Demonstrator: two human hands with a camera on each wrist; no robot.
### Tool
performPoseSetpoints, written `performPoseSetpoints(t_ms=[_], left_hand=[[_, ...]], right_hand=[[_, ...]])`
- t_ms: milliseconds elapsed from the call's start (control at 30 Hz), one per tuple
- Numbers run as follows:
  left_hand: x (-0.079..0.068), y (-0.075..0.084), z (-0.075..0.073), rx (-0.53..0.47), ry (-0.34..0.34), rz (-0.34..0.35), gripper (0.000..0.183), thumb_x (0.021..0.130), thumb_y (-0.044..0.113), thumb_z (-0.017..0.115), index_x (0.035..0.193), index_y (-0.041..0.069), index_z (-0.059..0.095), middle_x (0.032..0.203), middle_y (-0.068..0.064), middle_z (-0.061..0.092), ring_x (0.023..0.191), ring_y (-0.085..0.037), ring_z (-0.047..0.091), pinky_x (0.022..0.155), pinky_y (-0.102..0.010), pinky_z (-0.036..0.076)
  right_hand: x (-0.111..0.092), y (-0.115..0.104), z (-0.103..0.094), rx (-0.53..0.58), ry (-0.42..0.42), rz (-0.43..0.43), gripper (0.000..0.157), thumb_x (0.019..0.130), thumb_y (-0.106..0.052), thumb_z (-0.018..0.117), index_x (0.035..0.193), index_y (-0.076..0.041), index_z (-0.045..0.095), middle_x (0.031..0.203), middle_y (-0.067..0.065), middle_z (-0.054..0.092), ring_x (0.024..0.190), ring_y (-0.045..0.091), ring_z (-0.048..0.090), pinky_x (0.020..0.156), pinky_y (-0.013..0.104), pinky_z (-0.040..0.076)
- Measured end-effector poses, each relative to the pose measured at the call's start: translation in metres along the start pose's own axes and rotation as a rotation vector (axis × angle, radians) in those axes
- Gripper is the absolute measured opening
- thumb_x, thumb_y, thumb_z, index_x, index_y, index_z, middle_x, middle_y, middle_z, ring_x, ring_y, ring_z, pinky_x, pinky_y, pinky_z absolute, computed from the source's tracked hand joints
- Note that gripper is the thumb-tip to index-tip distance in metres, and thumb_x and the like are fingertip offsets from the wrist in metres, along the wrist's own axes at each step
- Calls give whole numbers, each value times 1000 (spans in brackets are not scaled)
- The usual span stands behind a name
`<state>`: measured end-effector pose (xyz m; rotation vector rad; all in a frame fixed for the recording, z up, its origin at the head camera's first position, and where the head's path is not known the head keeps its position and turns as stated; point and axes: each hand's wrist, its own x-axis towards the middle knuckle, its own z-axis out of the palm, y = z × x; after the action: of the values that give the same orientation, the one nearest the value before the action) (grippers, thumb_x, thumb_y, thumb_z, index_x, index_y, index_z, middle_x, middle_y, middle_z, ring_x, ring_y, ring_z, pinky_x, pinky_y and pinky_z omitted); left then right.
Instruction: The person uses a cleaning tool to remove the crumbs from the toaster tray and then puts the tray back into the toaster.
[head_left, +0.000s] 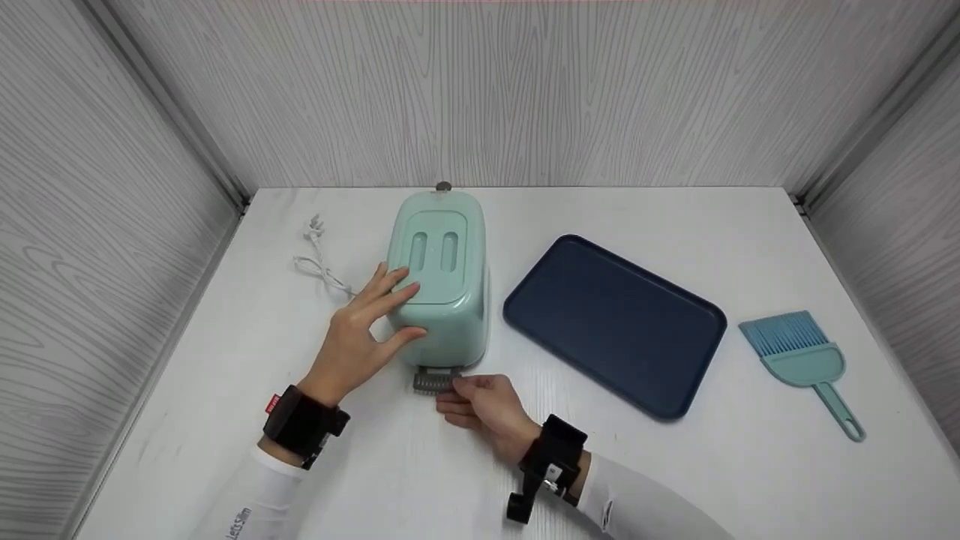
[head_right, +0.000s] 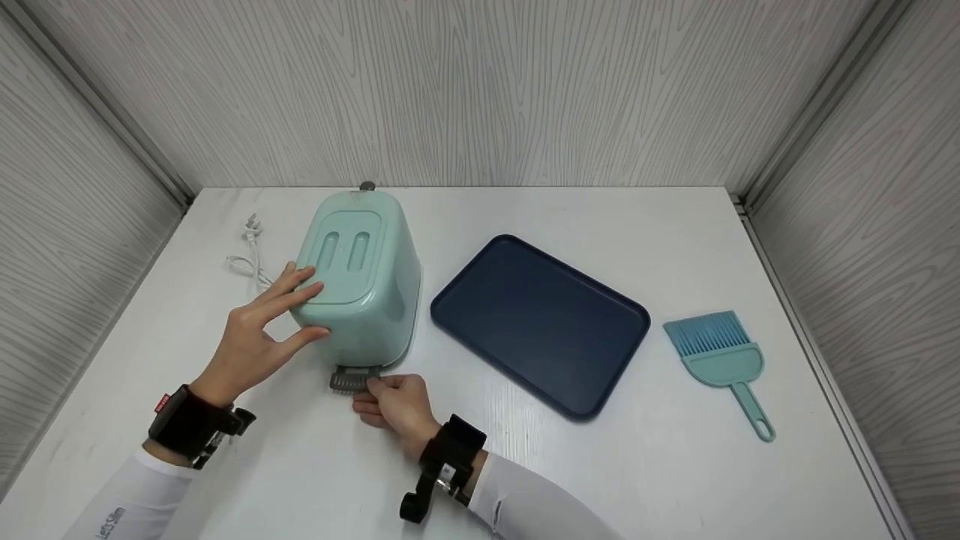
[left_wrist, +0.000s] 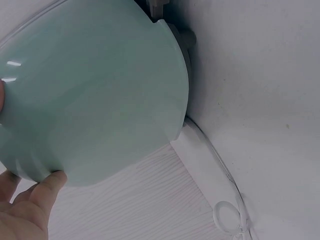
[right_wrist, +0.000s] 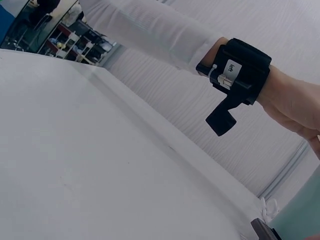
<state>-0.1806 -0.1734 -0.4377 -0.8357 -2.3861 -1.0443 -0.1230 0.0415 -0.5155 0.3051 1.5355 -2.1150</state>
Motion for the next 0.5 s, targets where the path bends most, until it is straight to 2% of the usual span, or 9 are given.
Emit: performPoseSetpoints(t_ms=[233, 500], left_hand=[[0, 1, 0, 4, 6, 10, 61, 84, 27, 87, 139, 11, 66, 152, -8, 55, 149, -37, 38, 116, -47, 44], [0, 0, 0, 6, 2, 9, 62, 84, 28, 87, 140, 11, 66, 153, -8, 55, 150, -37, 37, 116, -49, 44]], right_hand=[[5, -4, -5, -16, -2, -13, 29, 107, -9, 55, 123, 14, 62, 106, 21, 75, 97, 24, 76, 87, 34, 64], [15, -10, -6, -10, 42, -40, 23, 105, -6, 55, 114, 13, 63, 104, 22, 75, 92, 25, 77, 84, 33, 65]])
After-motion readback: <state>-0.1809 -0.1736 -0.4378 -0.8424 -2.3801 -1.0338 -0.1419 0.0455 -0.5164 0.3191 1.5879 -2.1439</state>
